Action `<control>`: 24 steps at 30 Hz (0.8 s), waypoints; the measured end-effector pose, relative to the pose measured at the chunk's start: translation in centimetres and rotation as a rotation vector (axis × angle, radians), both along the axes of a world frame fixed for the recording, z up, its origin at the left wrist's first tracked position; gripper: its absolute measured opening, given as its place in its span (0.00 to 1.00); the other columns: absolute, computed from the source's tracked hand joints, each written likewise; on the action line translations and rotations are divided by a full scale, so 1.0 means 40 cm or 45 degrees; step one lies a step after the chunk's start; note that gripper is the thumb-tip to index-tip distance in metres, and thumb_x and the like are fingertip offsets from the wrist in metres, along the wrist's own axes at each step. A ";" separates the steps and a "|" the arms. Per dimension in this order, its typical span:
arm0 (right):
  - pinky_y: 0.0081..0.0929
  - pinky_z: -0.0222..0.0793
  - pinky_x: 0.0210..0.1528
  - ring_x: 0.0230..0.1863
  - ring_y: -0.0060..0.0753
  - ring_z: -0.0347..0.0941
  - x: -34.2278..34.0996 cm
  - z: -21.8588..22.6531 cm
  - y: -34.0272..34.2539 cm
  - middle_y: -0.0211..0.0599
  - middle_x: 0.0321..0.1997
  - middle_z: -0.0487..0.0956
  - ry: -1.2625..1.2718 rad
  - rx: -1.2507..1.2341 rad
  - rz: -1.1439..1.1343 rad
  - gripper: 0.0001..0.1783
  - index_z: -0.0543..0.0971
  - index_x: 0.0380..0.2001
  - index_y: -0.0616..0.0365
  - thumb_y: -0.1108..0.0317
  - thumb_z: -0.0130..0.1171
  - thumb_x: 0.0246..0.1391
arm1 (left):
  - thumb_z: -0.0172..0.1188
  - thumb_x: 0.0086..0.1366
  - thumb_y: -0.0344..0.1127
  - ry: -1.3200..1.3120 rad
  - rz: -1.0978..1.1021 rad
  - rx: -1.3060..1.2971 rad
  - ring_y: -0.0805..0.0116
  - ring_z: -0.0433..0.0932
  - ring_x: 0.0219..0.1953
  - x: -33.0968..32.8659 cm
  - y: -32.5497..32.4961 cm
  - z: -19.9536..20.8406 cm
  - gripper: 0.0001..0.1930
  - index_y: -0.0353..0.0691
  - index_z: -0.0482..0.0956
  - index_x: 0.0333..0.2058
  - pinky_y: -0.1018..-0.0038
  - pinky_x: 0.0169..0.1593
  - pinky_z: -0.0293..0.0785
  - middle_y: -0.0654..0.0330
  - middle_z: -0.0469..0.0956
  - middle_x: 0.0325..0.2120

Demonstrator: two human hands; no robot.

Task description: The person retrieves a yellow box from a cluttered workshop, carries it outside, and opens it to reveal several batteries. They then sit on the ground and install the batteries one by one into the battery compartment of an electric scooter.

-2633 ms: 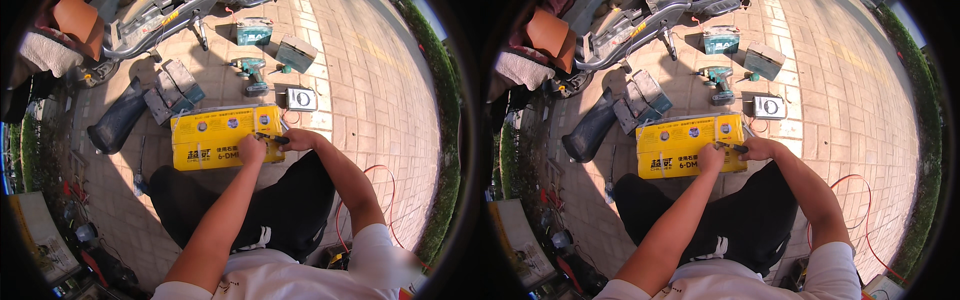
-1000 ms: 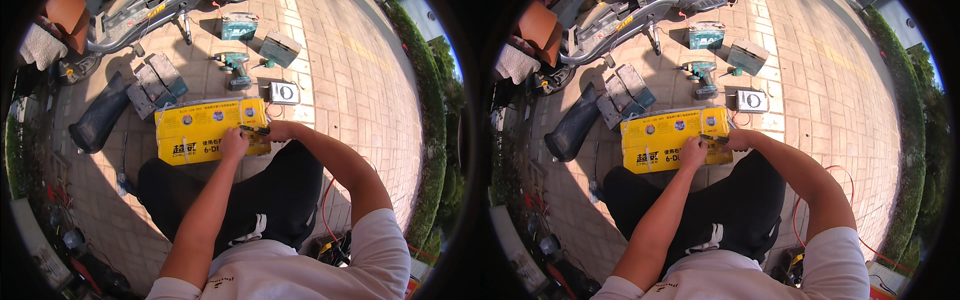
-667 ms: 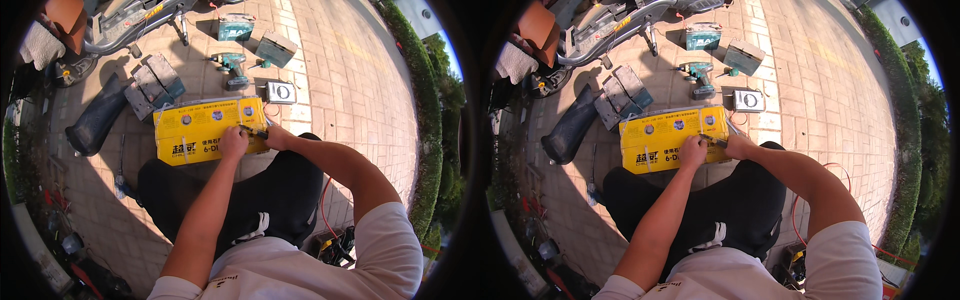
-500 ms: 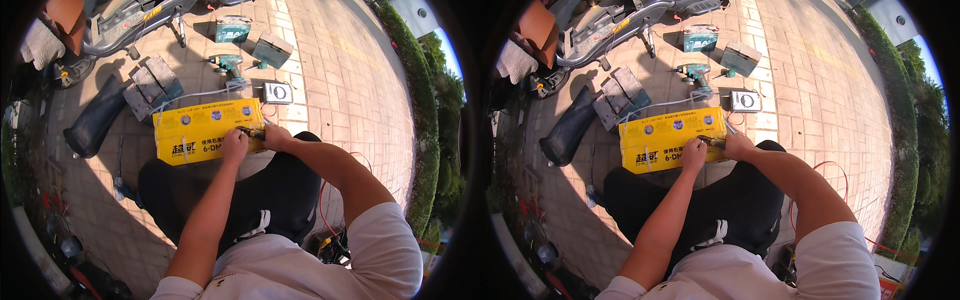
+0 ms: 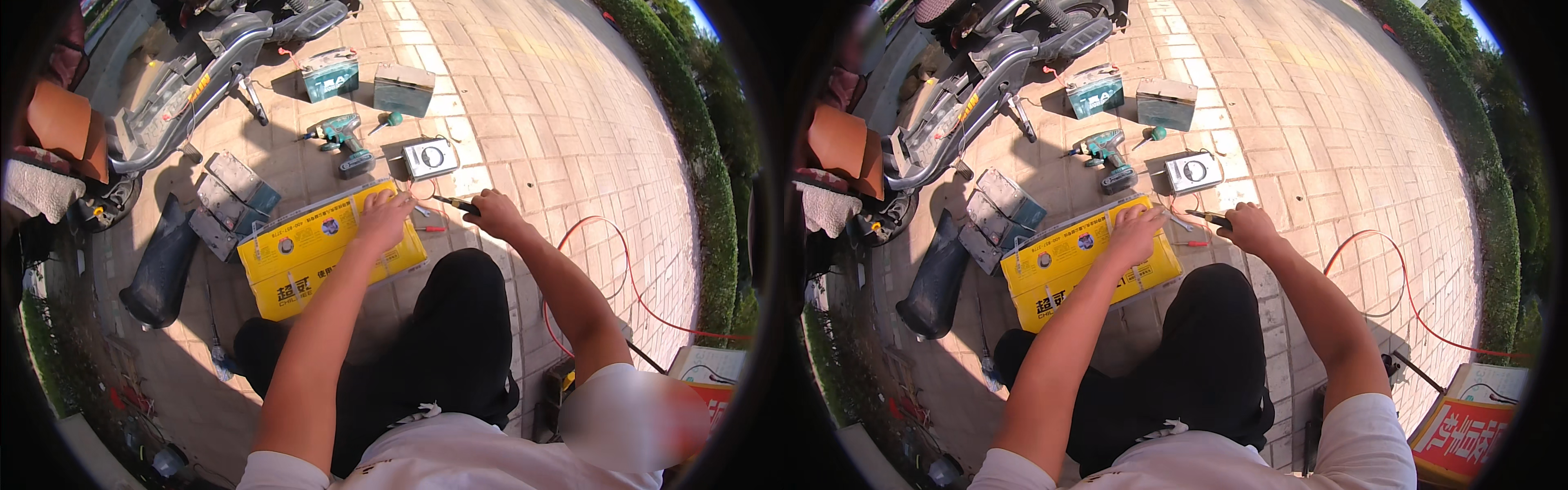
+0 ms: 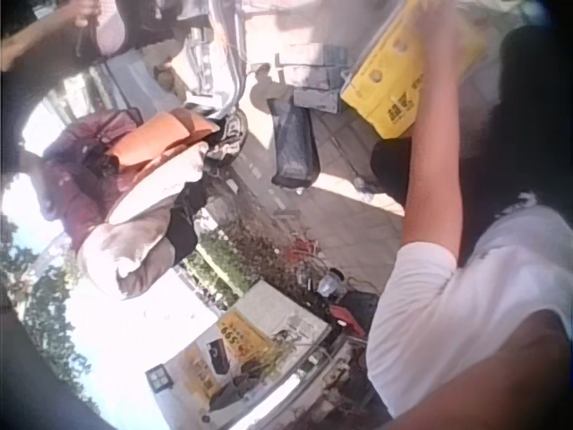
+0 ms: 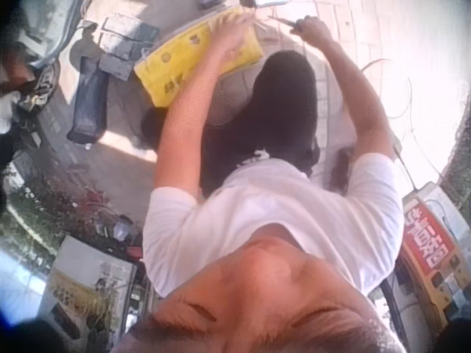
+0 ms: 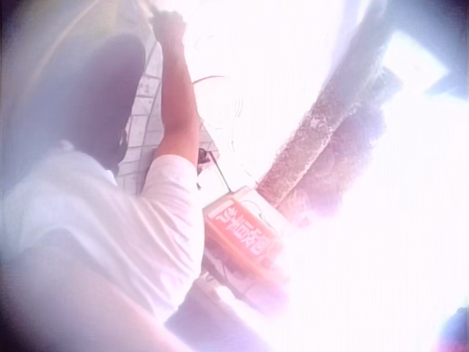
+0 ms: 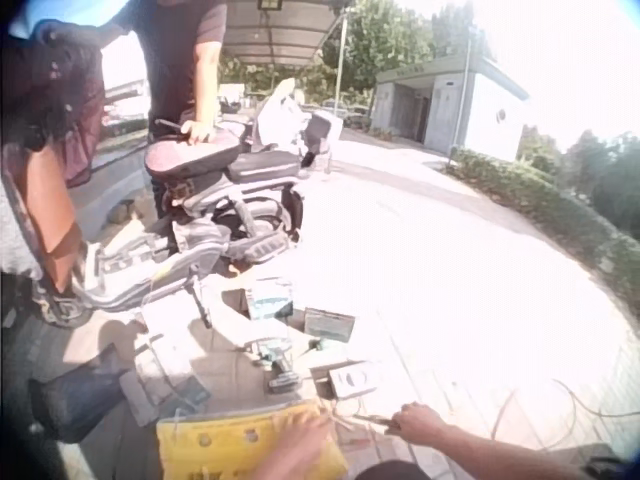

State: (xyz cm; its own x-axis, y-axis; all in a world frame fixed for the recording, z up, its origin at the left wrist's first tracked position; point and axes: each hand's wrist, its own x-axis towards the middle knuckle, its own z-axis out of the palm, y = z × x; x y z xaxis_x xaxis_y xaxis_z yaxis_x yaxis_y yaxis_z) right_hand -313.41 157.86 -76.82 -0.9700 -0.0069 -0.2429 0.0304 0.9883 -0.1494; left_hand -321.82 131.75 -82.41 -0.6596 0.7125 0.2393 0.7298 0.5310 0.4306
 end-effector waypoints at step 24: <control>0.38 0.66 0.37 0.34 0.40 0.78 0.034 -0.155 -0.122 0.34 0.30 0.81 0.400 -0.323 -0.077 0.12 0.75 0.34 0.51 0.58 0.63 0.51 | 0.50 0.60 0.28 -0.043 -0.374 -0.798 0.65 0.69 0.53 -0.126 0.077 0.073 0.12 0.49 0.81 0.38 0.64 0.53 0.60 0.68 0.77 0.41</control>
